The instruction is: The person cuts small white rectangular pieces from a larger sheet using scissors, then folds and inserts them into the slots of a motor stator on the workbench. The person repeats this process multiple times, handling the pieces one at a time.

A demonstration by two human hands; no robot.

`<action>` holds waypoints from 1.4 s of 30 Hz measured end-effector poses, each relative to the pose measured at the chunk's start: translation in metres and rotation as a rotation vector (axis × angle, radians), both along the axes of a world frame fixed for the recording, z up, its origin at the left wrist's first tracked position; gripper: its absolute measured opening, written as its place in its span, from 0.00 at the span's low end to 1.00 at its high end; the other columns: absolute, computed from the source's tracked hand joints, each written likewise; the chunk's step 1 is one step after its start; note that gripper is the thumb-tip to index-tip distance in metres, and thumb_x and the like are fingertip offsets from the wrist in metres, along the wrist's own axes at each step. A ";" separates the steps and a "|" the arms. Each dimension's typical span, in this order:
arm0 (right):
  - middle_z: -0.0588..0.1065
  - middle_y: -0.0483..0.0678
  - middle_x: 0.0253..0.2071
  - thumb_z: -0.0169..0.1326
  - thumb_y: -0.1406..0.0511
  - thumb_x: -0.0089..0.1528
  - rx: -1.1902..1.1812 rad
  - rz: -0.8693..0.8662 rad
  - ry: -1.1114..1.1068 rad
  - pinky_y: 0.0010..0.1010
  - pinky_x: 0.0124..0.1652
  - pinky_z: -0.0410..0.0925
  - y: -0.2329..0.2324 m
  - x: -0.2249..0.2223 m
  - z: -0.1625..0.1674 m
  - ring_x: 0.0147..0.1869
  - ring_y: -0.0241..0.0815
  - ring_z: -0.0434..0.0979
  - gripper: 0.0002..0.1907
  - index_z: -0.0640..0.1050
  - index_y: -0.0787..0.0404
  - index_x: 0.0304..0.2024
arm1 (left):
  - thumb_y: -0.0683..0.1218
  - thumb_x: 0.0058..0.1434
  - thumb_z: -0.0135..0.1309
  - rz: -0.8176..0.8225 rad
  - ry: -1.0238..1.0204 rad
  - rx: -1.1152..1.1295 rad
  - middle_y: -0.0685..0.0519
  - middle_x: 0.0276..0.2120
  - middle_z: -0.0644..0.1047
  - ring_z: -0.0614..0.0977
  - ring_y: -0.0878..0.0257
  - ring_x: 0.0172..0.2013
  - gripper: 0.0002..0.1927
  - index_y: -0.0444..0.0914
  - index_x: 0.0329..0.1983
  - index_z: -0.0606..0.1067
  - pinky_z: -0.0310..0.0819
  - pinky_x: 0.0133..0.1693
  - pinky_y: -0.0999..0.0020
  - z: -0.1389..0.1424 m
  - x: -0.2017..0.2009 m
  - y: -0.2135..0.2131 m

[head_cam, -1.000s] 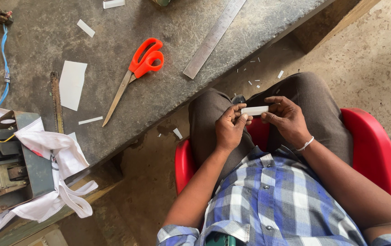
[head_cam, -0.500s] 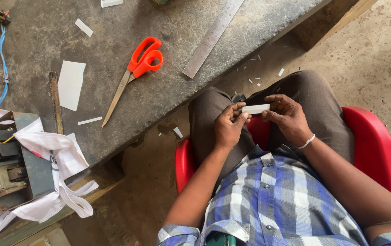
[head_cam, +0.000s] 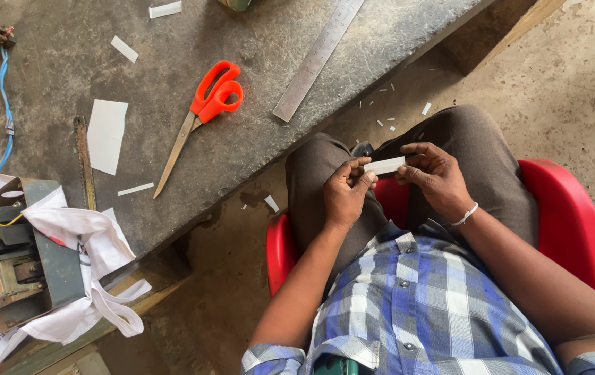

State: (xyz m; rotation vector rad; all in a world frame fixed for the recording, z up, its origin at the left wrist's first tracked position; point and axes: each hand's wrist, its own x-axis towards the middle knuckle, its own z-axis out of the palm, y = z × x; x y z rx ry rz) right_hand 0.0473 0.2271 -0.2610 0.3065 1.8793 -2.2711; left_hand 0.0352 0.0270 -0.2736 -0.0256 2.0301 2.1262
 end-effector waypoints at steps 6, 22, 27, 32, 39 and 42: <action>0.79 0.54 0.43 0.57 0.72 0.64 -0.039 0.009 0.010 0.32 0.47 0.77 0.001 0.000 0.000 0.44 0.40 0.82 0.20 0.72 0.69 0.58 | 0.39 0.65 0.59 0.013 -0.010 -0.031 0.54 0.35 0.81 0.83 0.70 0.35 0.12 0.35 0.52 0.77 0.82 0.41 0.75 0.005 -0.001 0.001; 0.80 0.50 0.39 0.58 0.70 0.63 -0.012 0.017 0.038 0.28 0.38 0.73 -0.011 -0.012 0.025 0.37 0.36 0.79 0.17 0.77 0.69 0.53 | 0.39 0.65 0.55 0.019 0.083 -0.116 0.52 0.31 0.82 0.84 0.69 0.29 0.13 0.34 0.53 0.78 0.81 0.34 0.73 0.011 -0.004 0.003; 0.80 0.51 0.37 0.58 0.70 0.64 0.066 -0.016 0.063 0.28 0.37 0.73 -0.010 -0.013 0.029 0.36 0.36 0.78 0.13 0.79 0.70 0.50 | 0.39 0.68 0.54 0.084 0.116 -0.040 0.52 0.32 0.82 0.84 0.69 0.31 0.11 0.34 0.52 0.78 0.82 0.37 0.72 0.007 -0.010 0.000; 0.80 0.49 0.39 0.58 0.71 0.65 0.139 -0.223 0.271 0.27 0.40 0.74 0.004 -0.018 0.076 0.39 0.36 0.80 0.12 0.77 0.71 0.51 | 0.41 0.67 0.55 0.134 0.092 -0.059 0.52 0.32 0.83 0.83 0.69 0.31 0.11 0.35 0.52 0.78 0.81 0.36 0.71 0.011 -0.021 -0.005; 0.79 0.50 0.38 0.58 0.72 0.65 0.287 0.050 0.515 0.22 0.37 0.70 -0.066 -0.095 0.191 0.39 0.34 0.80 0.14 0.76 0.69 0.53 | 0.43 0.68 0.57 0.073 0.390 -0.328 0.45 0.36 0.83 0.85 0.54 0.36 0.08 0.39 0.49 0.80 0.80 0.38 0.62 0.033 -0.017 -0.013; 0.81 0.51 0.34 0.60 0.71 0.64 0.380 0.216 0.474 0.22 0.35 0.71 -0.131 -0.143 0.216 0.37 0.34 0.81 0.13 0.78 0.68 0.50 | 0.41 0.68 0.56 0.078 0.528 -0.423 0.44 0.39 0.82 0.84 0.47 0.39 0.07 0.40 0.48 0.79 0.78 0.41 0.56 0.044 -0.023 -0.023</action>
